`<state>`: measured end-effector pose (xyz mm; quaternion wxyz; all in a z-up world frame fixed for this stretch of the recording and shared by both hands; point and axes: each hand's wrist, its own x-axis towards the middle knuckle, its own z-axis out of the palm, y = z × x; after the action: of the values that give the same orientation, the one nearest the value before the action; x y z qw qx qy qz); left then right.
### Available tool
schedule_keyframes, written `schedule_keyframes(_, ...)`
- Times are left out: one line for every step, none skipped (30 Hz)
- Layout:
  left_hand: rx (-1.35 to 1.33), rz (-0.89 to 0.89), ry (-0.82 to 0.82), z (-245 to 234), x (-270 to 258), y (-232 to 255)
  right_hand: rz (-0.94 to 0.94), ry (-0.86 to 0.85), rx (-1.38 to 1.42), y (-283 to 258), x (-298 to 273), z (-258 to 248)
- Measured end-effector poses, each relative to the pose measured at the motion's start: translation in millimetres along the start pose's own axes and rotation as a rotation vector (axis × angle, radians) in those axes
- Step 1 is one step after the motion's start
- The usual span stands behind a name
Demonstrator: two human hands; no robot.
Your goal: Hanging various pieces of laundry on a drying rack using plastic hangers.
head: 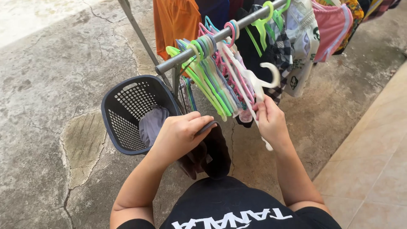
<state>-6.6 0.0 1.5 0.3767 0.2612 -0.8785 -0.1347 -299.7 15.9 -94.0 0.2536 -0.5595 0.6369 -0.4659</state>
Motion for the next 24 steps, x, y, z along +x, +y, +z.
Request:
schedule_keyframes(-0.007,0.008,-0.004,1.8,2.2,0.9,0.005,0.01,-0.003,5.0,-14.9,-8.0)
schedule_keyframes(-0.006,0.003,0.001,3.8,4.6,2.8,-0.001,0.03,-0.026,9.8,-30.3,-16.5)
schedule_keyframes(-0.002,-0.01,0.008,6.2,5.9,6.1,-0.007,0.042,-0.048,14.7,-45.4,-25.3)
schedule_keyframes(-0.006,-0.009,0.007,9.8,6.5,8.8,-0.004,0.044,-0.051,17.7,-56.9,-29.4)
schedule_keyframes(0.006,-0.028,0.018,12.5,7.3,11.7,-0.089,0.066,0.132,20.7,-65.2,-32.6)
schedule_keyframes(0.019,-0.048,0.03,15.5,8.1,15.1,-0.173,0.086,0.316,23.8,-73.9,-36.4)
schedule_keyframes(0.026,-0.055,0.035,19.7,7.6,17.8,-0.177,0.075,0.319,27.0,-78.9,-31.7)
schedule_keyframes(0.044,-0.063,0.045,24.1,7.5,20.8,-0.356,0.082,0.501,30.3,-84.1,-27.6)
schedule_keyframes(0.064,-0.074,0.056,28.5,8.1,25.0,-0.532,0.085,0.685,33.2,-88.3,-25.1)
schedule_keyframes(0.073,-0.086,0.063,31.6,10.2,30.6,-0.533,0.069,0.692,24.3,-91.6,-17.9)
schedule_keyframes(0.062,-0.121,0.068,34.8,11.6,36.2,-0.572,0.003,0.917,15.9,-95.4,-10.5)
schedule_keyframes(0.051,-0.155,0.074,38.2,12.9,41.7,-0.602,-0.066,1.143,7.6,-100.0,-3.1)
schedule_keyframes(0.064,-0.169,0.081,40.5,13.1,49.3,-0.6,-0.084,1.154,10.4,-99.8,3.0)
schedule_keyframes(0.092,-0.182,0.081,42.2,13.1,57.4,-0.636,-0.064,1.152,12.5,-100.4,9.2)
schedule_keyframes(0.121,-0.198,0.084,42.7,13.2,67.8,-0.672,-0.048,1.149,12.4,-102.0,13.6)
schedule_keyframes(0.134,-0.214,0.095,39.3,11.6,78.9,-0.669,-0.071,1.16,12.6,-98.8,10.8)
schedule_keyframes(0.095,-0.225,0.086,36.4,9.3,86.5,-0.713,-0.026,1.069,14.4,-93.4,11.9)
schedule_keyframes(0.056,-0.236,0.077,33.3,6.4,93.3,-0.756,0.02,0.978,16.2,-88.0,14.6)
schedule_keyframes(0.072,-0.252,0.088,28.4,-0.1,97.6,-0.755,-0.002,0.994,16.2,-84.2,7.1)
schedule_keyframes(-0.024,-0.17,0.151,22.9,-7.2,101.9,-0.782,-0.071,0.809,15.7,-80.3,0.6)
schedule_keyframes(-0.122,-0.086,0.21,17.8,-14.4,106.2,-0.804,-0.136,0.622,15.5,-76.6,-5.8)
schedule_keyframes(-0.106,-0.102,0.219,11.7,-20.3,109.2,-0.805,-0.157,0.637,35.7,-67.4,-7.2)
schedule_keyframes(-0.125,-0.197,0.194,5.6,-26.8,112.2,-0.664,-0.403,0.713,55.7,-59.4,-8.5)
schedule_keyframes(-0.146,-0.291,0.168,-0.7,-33.7,115.4,-0.512,-0.646,0.777,75.5,-51.1,-8.9)
